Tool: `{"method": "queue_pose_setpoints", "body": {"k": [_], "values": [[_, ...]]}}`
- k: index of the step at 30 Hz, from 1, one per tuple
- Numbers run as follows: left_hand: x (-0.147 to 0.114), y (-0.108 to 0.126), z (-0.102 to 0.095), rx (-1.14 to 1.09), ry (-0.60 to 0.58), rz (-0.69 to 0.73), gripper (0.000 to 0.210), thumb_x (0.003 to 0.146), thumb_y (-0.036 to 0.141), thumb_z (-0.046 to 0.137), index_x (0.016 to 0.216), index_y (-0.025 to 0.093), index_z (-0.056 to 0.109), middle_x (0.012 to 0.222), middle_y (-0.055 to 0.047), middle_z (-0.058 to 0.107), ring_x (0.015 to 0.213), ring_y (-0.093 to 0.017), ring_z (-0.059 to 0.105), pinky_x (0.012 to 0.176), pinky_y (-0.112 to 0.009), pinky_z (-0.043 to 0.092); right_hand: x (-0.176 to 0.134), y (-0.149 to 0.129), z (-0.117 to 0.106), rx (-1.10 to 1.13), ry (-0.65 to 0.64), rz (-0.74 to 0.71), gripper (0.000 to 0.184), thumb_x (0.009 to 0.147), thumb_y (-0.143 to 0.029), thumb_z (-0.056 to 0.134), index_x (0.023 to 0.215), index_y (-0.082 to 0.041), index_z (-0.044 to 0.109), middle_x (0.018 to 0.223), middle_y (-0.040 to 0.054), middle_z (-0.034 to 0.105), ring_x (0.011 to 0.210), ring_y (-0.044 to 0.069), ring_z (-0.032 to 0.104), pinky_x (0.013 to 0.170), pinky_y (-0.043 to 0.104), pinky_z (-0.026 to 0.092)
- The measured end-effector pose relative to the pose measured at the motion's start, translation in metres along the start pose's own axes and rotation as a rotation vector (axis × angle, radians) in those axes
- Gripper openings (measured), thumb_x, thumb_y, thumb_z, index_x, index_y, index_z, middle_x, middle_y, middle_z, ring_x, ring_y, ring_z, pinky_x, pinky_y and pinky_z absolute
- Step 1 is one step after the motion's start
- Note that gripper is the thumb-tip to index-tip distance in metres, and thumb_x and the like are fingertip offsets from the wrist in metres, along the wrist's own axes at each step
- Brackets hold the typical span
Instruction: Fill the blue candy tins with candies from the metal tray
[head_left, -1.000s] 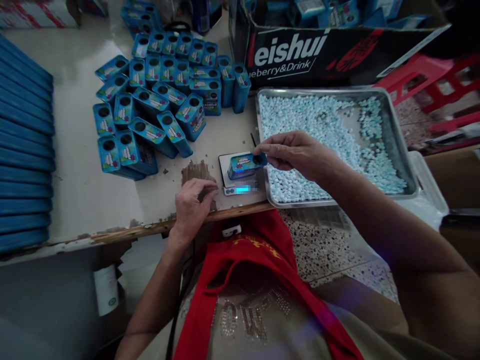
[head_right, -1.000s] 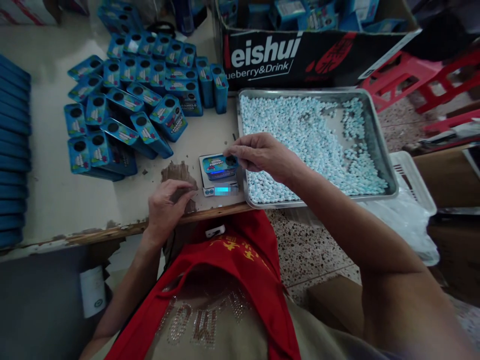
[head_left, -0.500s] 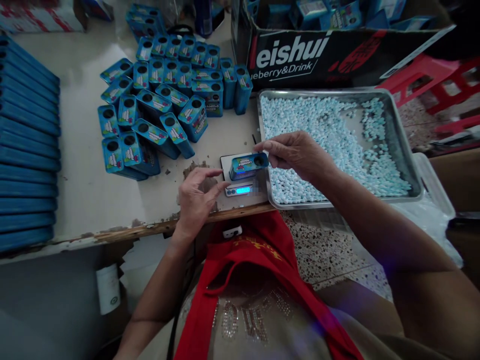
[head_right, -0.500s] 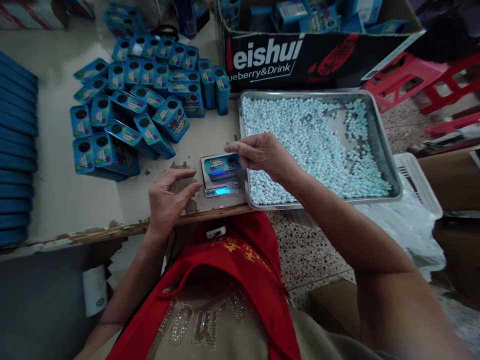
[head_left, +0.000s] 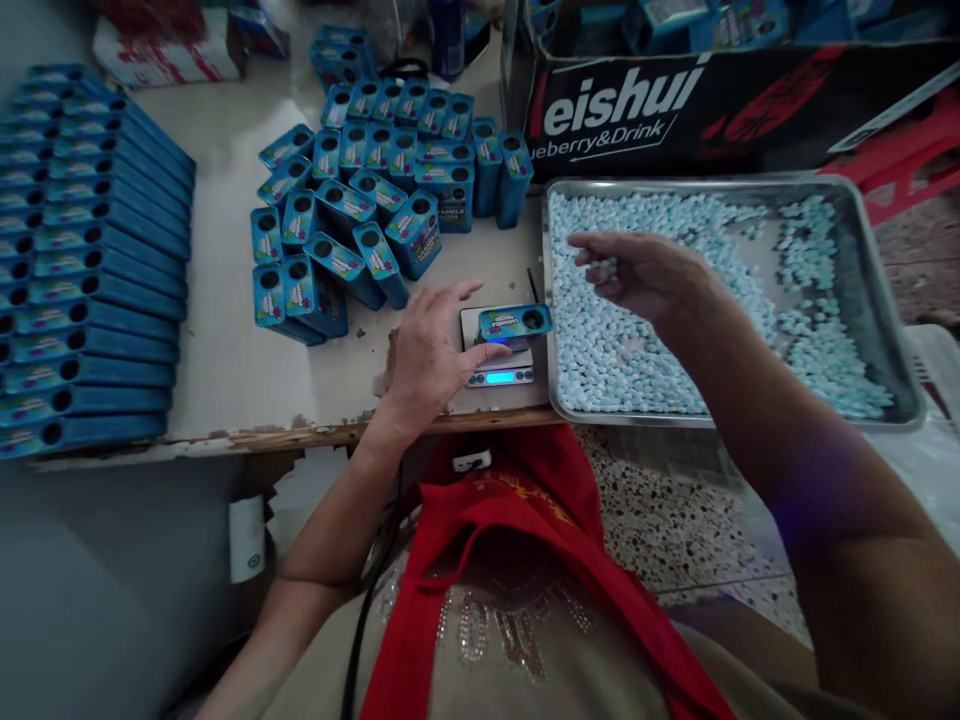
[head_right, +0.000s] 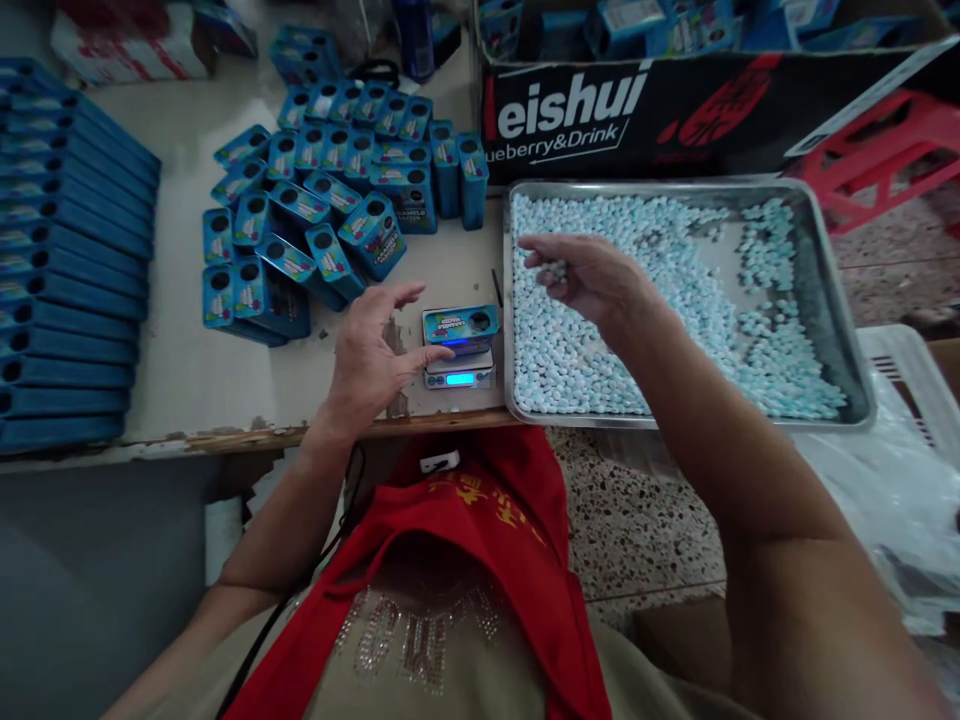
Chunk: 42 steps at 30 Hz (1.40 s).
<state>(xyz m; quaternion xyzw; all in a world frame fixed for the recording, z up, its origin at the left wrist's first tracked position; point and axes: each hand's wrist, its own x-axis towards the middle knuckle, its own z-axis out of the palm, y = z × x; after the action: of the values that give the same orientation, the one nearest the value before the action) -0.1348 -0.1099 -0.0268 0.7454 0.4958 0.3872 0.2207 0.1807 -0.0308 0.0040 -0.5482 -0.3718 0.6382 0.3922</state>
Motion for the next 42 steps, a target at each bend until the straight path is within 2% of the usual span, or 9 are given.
{"method": "queue_pose_setpoints", "body": {"k": [4,12,17,20,25,28,31,36,42], "values": [[0.005,0.008,0.010,0.080,-0.033,0.054,0.080,0.082,0.044,0.110,0.150,0.025,0.072,0.142,-0.010,0.076,0.134,-0.036,0.070,0.122,-0.051,0.056,0.024,-0.023,0.041,-0.049,-0.168,-0.118,0.020,0.102,-0.039,0.091,0.102,-0.023,0.080,0.065,-0.0065,0.047,0.051,0.008,0.039,0.044,0.023,0.029],[0.011,0.013,0.020,0.152,-0.090,0.084,0.077,0.081,0.038,0.111,0.146,0.026,0.072,0.141,-0.011,0.076,0.132,-0.039,0.071,0.115,-0.054,0.061,0.049,-0.021,0.097,-0.208,-0.307,-0.160,0.022,0.095,-0.036,0.098,0.091,-0.027,0.078,0.064,-0.0034,0.052,0.056,0.011,0.040,0.046,0.024,0.029],[0.012,0.029,0.029,0.109,-0.210,0.167,0.042,0.095,0.019,0.096,0.131,0.027,0.077,0.119,-0.008,0.082,0.114,-0.033,0.078,0.104,-0.046,0.068,0.053,-0.016,0.108,-0.356,-0.235,-0.401,0.016,0.089,-0.024,0.094,0.092,-0.028,0.078,0.063,-0.0051,0.050,0.061,0.015,0.042,0.057,0.028,0.036],[0.001,0.037,0.018,0.137,-0.224,0.163,0.039,0.094,0.013,0.093,0.127,0.028,0.078,0.118,-0.008,0.082,0.117,-0.034,0.080,0.104,-0.045,0.070,0.057,-0.021,0.125,-0.705,-0.147,-0.637,0.019,0.092,-0.017,0.085,0.107,-0.028,0.084,0.066,-0.0030,0.058,0.068,0.020,0.054,0.068,0.032,0.041],[-0.044,0.019,-0.055,0.173,-0.154,0.009,0.041,0.096,0.016,0.091,0.132,0.026,0.075,0.122,-0.007,0.083,0.118,-0.031,0.081,0.106,-0.047,0.071,0.063,-0.030,0.167,-1.651,-0.149,-0.684,0.043,0.118,-0.029,0.058,0.159,-0.023,0.072,0.110,0.0120,0.088,0.093,0.026,0.078,0.073,0.033,0.034],[-0.062,-0.008,-0.125,0.277,0.026,-0.102,0.037,0.099,0.022,0.089,0.132,0.029,0.075,0.123,-0.004,0.084,0.115,-0.027,0.082,0.105,-0.043,0.071,0.061,-0.033,0.177,-1.715,-0.173,-0.679,0.030,0.119,-0.034,0.060,0.135,-0.023,0.083,0.104,0.0132,0.089,0.086,0.025,0.081,0.067,0.033,0.029],[-0.055,-0.042,-0.203,0.414,0.208,-0.202,0.034,0.103,0.026,0.084,0.136,0.026,0.073,0.131,-0.005,0.083,0.119,-0.027,0.081,0.108,-0.044,0.069,0.047,-0.027,0.155,-1.703,-0.170,-0.680,0.032,0.118,-0.036,0.056,0.115,-0.029,0.088,0.106,0.0135,0.091,0.089,0.030,0.086,0.066,0.034,0.039],[0.008,-0.096,-0.306,0.617,0.397,-0.215,0.044,0.100,0.027,0.089,0.138,0.014,0.070,0.136,-0.008,0.080,0.128,-0.028,0.076,0.118,-0.045,0.060,-0.017,0.014,0.078,-1.363,-0.018,-0.569,0.038,0.101,-0.054,0.053,0.102,-0.044,0.090,0.100,0.0125,0.091,0.086,0.048,0.087,0.067,0.053,0.060],[0.131,-0.157,-0.351,0.655,0.393,-0.175,0.053,0.095,0.009,0.092,0.141,0.010,0.063,0.140,-0.006,0.078,0.128,-0.022,0.070,0.118,-0.034,0.052,-0.077,0.076,0.056,-1.146,0.060,-0.534,0.028,0.090,-0.056,0.059,0.091,-0.068,0.085,0.103,-0.0039,0.091,0.082,0.045,0.086,0.065,0.061,0.069]]}}
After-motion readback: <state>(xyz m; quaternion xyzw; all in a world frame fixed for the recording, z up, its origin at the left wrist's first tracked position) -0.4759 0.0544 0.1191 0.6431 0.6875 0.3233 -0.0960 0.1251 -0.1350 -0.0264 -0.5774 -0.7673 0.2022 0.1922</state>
